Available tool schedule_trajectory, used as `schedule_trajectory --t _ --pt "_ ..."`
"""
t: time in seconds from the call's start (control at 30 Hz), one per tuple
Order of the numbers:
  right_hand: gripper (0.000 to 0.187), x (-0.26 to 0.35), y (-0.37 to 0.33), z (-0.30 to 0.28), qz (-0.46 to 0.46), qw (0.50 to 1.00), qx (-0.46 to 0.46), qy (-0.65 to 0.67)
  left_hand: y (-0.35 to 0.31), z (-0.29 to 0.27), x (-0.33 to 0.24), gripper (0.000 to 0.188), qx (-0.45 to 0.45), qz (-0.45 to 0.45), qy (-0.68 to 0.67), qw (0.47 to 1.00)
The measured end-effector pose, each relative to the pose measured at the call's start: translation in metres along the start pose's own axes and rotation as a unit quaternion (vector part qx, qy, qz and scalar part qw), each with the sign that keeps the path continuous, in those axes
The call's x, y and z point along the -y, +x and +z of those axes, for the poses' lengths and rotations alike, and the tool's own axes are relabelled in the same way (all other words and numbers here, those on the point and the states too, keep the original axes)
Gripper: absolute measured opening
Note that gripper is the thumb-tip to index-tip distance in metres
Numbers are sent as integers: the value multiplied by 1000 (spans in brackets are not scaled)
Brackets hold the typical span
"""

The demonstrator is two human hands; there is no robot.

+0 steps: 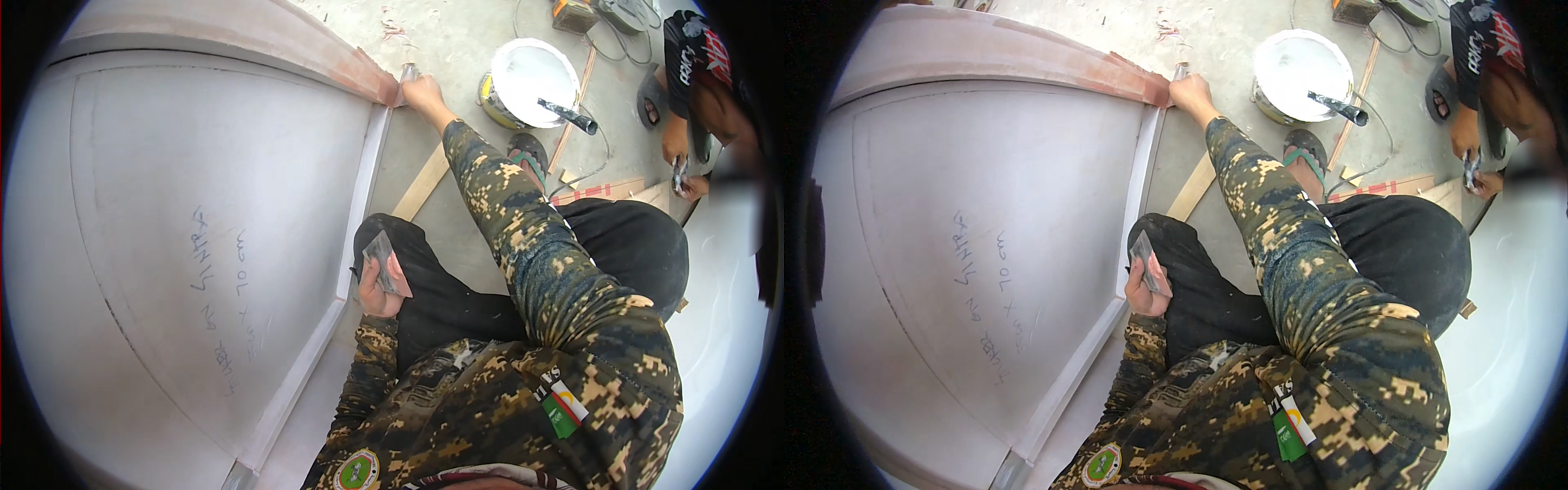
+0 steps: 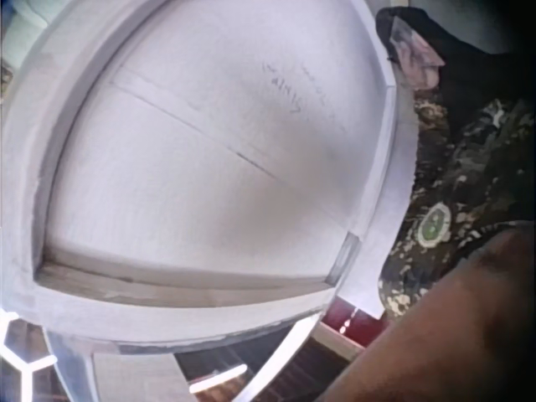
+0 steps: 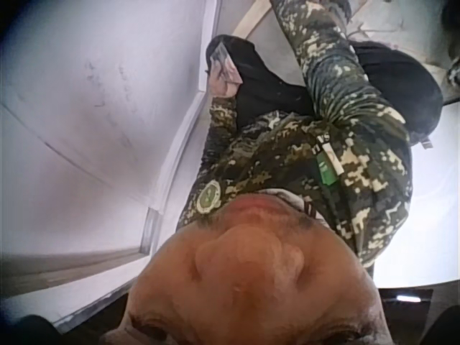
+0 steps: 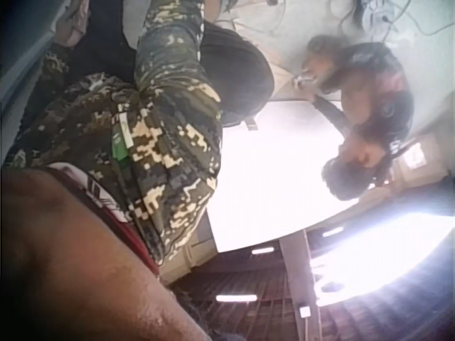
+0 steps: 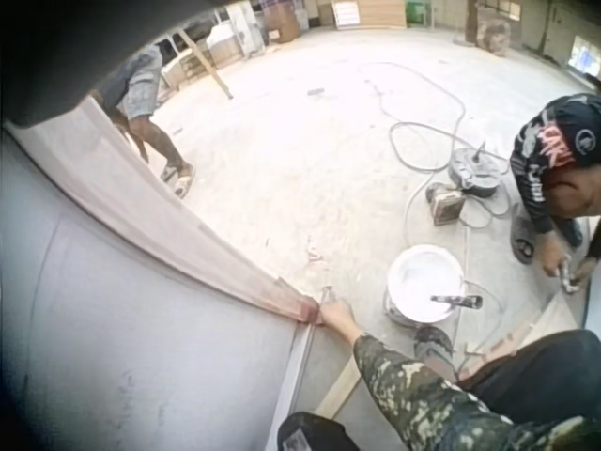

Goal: The person applies putty along the edges of a wooden structure using a putty knife, then scoops and mixes putty compound onto metal scrapers.

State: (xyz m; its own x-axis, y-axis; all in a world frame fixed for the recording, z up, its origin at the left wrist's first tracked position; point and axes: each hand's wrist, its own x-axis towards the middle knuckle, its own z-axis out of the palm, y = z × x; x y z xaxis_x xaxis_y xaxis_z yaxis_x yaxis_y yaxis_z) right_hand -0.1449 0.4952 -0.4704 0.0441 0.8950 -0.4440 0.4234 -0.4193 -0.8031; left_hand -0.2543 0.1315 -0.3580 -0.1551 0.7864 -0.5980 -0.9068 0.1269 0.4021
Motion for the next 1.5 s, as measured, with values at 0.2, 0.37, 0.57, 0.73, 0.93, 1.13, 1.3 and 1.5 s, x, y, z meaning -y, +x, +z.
schedule_trajectory --t 0.2,0.37,0.57,0.73,0.93,1.13,1.3,1.5 --pt "36 15 -2 1 48 999 -4 9 -3 7 -1 25 -14 15 9 1000" --pt "34 44 -25 -4 55 997 28 53 -10 0 -9 24 -17 15 0 1000" --pt "33 56 -36 -23 -9 998 22 64 -16 9 -4 25 -28 17 13 999" --pt "24 66 -44 -35 -7 992 18 126 -24 7 -2 27 8 -3 0 1000" --pt "25 92 -82 -61 28 966 65 247 -36 8 0 28 18 3 3 1000" --pt "28 62 -92 -82 0 958 9 287 -40 9 -2 29 70 -4 0 998" --pt "38 -2 -43 -45 23 995 -11 94 -29 13 5 27 36 -4 1 999" --pt "43 -17 -17 -15 -18 999 -16 28 -15 8 7 26 -4 9 -2 1000"
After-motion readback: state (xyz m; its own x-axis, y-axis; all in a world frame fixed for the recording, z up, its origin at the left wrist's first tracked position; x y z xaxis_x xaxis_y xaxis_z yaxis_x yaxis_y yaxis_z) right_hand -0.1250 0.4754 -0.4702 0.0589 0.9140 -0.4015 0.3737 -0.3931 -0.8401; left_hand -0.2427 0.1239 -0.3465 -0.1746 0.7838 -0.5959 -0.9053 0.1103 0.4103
